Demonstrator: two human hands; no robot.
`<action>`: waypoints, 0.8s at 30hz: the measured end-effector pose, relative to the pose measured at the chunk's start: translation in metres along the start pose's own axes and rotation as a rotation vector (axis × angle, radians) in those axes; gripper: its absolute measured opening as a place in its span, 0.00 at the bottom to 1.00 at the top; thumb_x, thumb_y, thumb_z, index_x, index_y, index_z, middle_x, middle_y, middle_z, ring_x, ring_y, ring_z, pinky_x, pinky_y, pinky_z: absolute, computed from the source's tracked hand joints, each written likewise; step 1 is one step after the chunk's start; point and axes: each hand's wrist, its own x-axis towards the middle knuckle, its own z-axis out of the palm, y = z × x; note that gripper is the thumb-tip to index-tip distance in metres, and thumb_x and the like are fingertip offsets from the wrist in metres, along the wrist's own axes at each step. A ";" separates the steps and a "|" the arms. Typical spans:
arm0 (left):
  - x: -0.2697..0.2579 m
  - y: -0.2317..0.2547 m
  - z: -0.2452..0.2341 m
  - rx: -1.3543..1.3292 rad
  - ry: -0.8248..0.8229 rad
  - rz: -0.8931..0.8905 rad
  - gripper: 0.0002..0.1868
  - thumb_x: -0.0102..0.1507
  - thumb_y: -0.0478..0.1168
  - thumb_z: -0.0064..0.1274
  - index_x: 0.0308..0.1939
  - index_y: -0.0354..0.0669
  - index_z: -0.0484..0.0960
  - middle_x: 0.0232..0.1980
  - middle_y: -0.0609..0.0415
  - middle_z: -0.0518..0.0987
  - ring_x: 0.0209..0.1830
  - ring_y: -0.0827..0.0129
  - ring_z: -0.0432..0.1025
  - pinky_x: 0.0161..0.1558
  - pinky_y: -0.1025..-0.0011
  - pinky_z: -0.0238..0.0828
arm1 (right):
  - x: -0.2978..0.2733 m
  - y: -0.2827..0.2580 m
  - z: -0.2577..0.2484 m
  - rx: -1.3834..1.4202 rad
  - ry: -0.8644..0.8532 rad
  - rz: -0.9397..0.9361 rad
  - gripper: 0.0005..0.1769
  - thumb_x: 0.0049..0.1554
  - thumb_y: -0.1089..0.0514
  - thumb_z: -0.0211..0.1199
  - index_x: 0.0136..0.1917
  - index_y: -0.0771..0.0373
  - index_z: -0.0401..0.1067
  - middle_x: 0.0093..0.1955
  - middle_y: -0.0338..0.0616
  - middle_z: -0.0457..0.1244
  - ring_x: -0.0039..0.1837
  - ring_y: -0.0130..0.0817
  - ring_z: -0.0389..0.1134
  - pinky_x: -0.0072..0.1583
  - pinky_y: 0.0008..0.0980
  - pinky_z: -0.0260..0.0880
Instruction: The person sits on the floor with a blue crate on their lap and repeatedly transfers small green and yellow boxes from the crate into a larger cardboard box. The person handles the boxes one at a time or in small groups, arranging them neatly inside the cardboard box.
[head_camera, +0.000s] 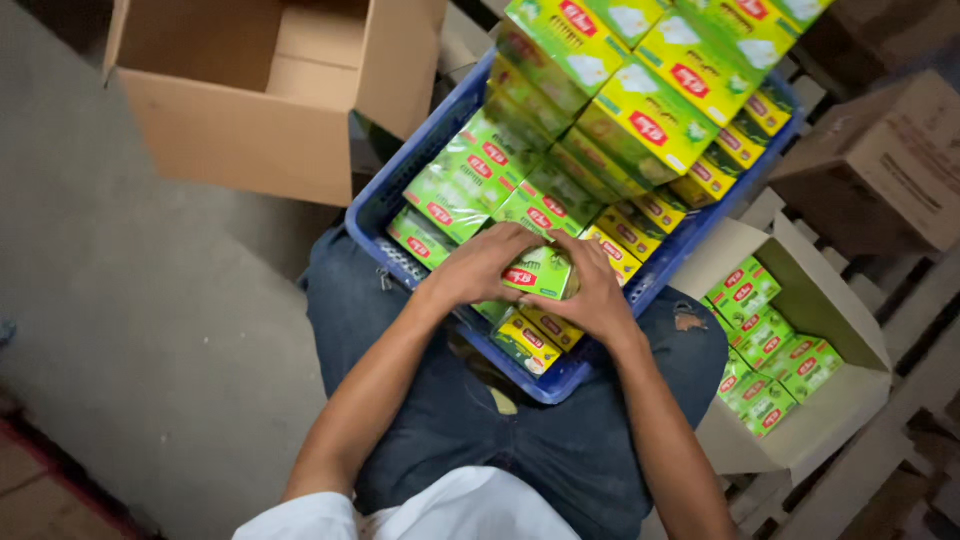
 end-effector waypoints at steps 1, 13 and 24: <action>0.001 0.002 -0.005 -0.004 0.006 -0.014 0.49 0.50 0.46 0.78 0.74 0.41 0.75 0.66 0.37 0.78 0.73 0.38 0.70 0.72 0.45 0.68 | 0.002 0.000 -0.003 0.004 -0.015 -0.004 0.63 0.42 0.34 0.89 0.83 0.53 0.65 0.70 0.53 0.68 0.70 0.54 0.68 0.72 0.56 0.68; 0.003 0.002 -0.043 -0.262 0.024 -0.247 0.52 0.50 0.21 0.71 0.78 0.42 0.71 0.70 0.39 0.75 0.74 0.41 0.71 0.76 0.47 0.68 | -0.021 0.063 -0.032 0.294 0.521 0.035 0.29 0.77 0.50 0.57 0.84 0.67 0.59 0.69 0.63 0.62 0.69 0.54 0.67 0.69 0.52 0.69; -0.006 0.002 -0.044 -0.298 -0.019 -0.167 0.48 0.48 0.15 0.64 0.74 0.44 0.78 0.69 0.36 0.77 0.69 0.28 0.73 0.69 0.39 0.73 | -0.027 0.051 -0.040 0.128 0.490 0.102 0.28 0.76 0.52 0.62 0.83 0.65 0.61 0.70 0.61 0.64 0.67 0.52 0.70 0.58 0.42 0.70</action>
